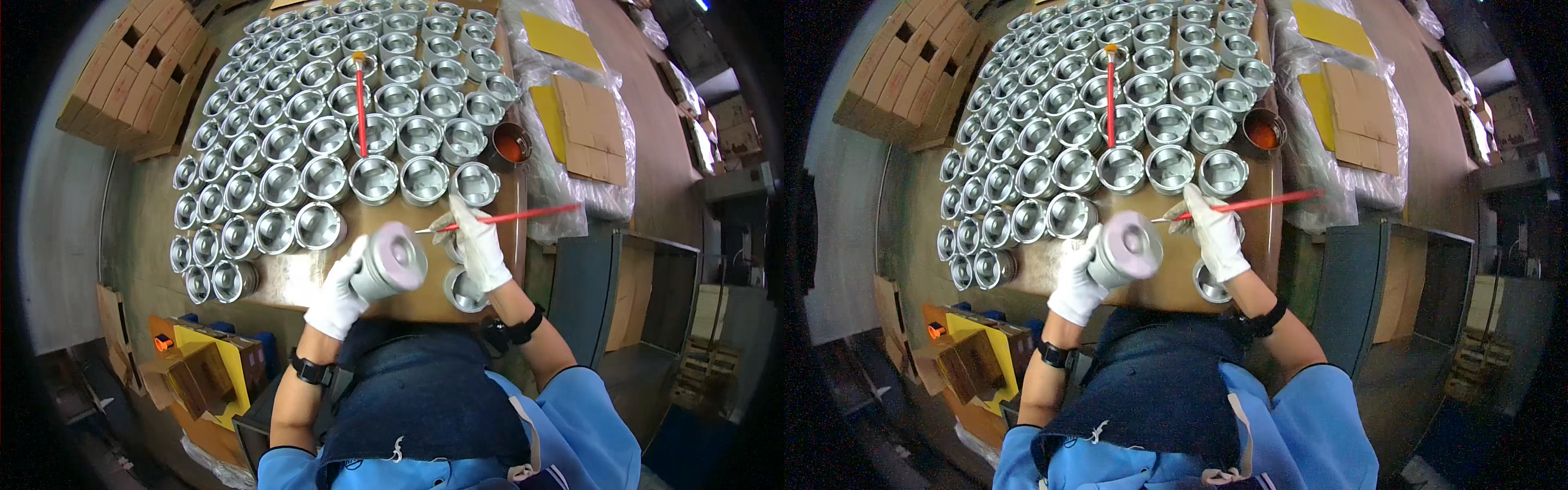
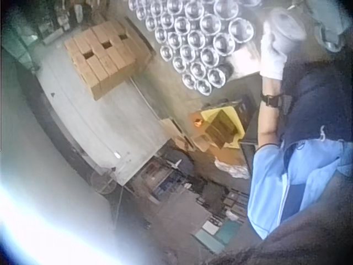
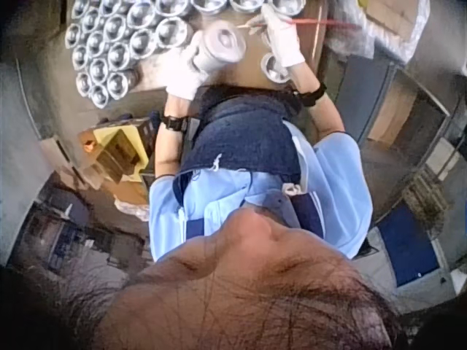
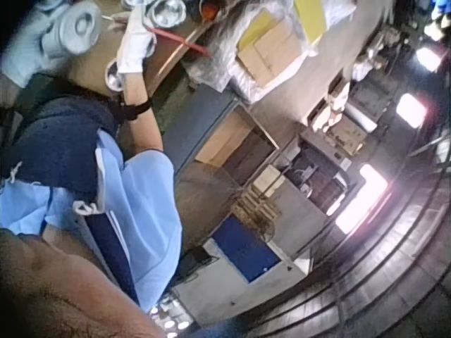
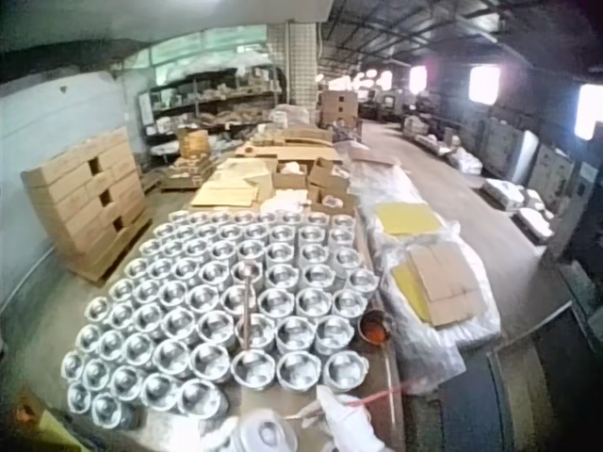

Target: Applying a liquid adhesive or sealant to the grooves of circular metal components using a brush and placing them in a cart.

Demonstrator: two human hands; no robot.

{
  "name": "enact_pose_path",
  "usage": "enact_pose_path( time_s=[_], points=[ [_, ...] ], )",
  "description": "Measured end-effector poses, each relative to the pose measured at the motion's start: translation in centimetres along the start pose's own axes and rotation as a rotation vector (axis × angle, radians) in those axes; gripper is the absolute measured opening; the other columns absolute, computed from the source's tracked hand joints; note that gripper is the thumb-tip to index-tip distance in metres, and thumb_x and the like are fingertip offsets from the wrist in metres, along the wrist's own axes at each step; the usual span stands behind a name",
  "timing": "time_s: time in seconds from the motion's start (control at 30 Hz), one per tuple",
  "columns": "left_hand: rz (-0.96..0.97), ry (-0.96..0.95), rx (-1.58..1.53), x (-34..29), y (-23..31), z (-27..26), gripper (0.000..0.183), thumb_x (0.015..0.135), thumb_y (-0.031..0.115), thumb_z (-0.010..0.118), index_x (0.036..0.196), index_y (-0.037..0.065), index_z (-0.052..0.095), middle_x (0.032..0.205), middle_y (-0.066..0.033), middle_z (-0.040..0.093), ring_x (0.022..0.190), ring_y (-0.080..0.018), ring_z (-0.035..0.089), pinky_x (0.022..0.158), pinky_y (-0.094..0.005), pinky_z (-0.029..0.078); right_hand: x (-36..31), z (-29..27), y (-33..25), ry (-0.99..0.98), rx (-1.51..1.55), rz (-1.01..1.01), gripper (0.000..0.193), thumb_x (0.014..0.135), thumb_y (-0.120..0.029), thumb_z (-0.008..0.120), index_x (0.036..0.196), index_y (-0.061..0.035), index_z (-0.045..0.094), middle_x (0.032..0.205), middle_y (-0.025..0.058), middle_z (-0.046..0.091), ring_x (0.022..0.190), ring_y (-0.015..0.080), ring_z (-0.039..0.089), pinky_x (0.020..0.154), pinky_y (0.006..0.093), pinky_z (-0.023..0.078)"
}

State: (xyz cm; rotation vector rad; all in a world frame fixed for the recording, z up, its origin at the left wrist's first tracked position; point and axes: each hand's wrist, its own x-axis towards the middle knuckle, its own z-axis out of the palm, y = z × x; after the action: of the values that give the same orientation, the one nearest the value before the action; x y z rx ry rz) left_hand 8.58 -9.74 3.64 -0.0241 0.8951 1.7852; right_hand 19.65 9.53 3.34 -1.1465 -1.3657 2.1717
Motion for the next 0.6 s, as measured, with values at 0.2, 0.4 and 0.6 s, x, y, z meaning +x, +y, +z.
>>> enact_pose_path(
  time_s=[0.2,0.4,0.6],
  points=[
    [-0.073,0.105,1.269,2.1,-1.1,1.7,0.038,0.085,0.039,0.071,0.095,0.002,0.072,0.085,-0.0057,0.072,0.075,-0.0136,0.066,0.072,-0.0277,0.051,-1.3,-0.5,0.2,-0.083,-0.516,-0.283,0.044,0.097,-0.029,0.054,0.06,-0.0052,0.056,0.055,0.0027,0.055,0.054,0.0095,0.05,0.052,0.0289,0.04],
    [-0.076,0.324,0.755,3.8,-2.6,0.3,0.04,0.084,0.04,0.071,0.096,0.001,0.071,0.084,-0.0129,0.072,0.072,-0.0177,0.068,0.068,-0.031,0.053,-3.7,-0.6,4.9,-0.121,-0.816,-0.968,0.004,0.088,-0.007,0.059,0.087,-0.0028,0.06,0.061,0.0108,0.05,0.06,0.0296,0.053,0.053,0.0419,0.04],
    [0.233,0.324,2.097,6.2,-1.5,2.2,0.034,0.084,0.038,0.065,0.081,0.003,0.068,0.081,-0.022,0.068,0.073,-0.034,0.068,0.063,-0.0424,0.055,-3.1,-3.3,2.6,-0.07,-0.461,-0.247,0.034,0.096,-0.019,0.056,0.068,-0.0002,0.06,0.063,0.0102,0.06,0.061,0.0212,0.059,0.057,0.0354,0.044]
  ],
)
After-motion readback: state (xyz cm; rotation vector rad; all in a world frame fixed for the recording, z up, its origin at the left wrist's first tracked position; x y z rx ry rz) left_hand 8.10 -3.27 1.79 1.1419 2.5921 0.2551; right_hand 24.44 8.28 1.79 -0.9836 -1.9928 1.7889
